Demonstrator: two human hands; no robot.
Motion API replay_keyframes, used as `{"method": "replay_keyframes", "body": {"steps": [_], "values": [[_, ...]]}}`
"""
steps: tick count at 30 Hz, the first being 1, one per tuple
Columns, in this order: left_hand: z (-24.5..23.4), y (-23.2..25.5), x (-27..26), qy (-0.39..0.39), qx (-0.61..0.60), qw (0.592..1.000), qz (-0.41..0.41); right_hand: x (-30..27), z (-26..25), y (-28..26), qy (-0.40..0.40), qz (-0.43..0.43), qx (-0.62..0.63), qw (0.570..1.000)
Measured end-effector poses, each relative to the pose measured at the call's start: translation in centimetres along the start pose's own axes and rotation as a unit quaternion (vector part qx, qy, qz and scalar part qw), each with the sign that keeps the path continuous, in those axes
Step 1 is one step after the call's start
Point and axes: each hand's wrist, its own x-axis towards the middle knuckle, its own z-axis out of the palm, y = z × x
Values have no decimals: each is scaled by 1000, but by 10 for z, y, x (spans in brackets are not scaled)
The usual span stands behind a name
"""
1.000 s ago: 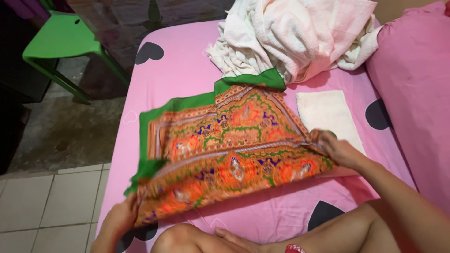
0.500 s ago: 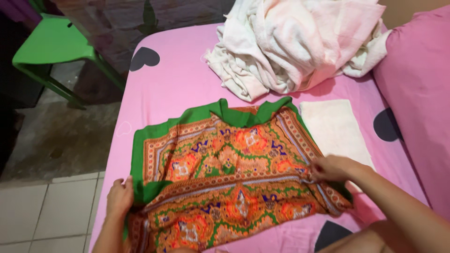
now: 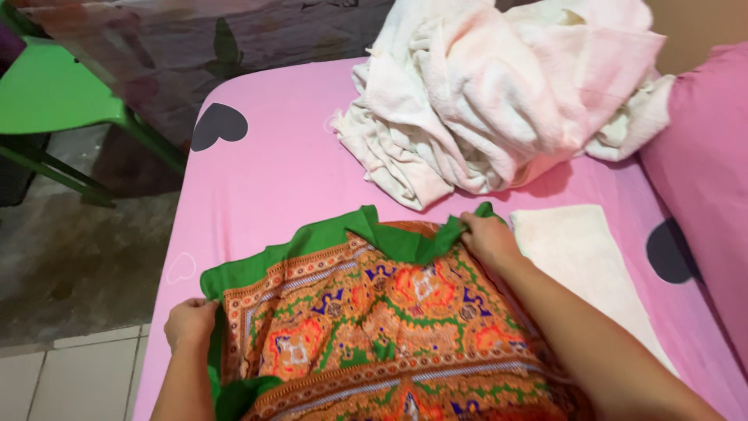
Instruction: The person folds a white towel, a colorful patterned scarf, and a printed kitchen towel on a pink bedsheet. Each item is smoothed and folded into a neat rectangle and placed on the bed.
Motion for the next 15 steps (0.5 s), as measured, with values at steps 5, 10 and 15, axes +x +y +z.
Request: {"method": "replay_keyframes", "body": {"steps": [5,10,15], "values": [[-15,19,52,243,-160,944,154,52,1,43,98,157,307,934],[-26,29,64,224,-228,940,123,74,1,68,114,155,290,937],[-23,19,52,89,-357,910,189,66,12,67,92,92,193,973]]}}
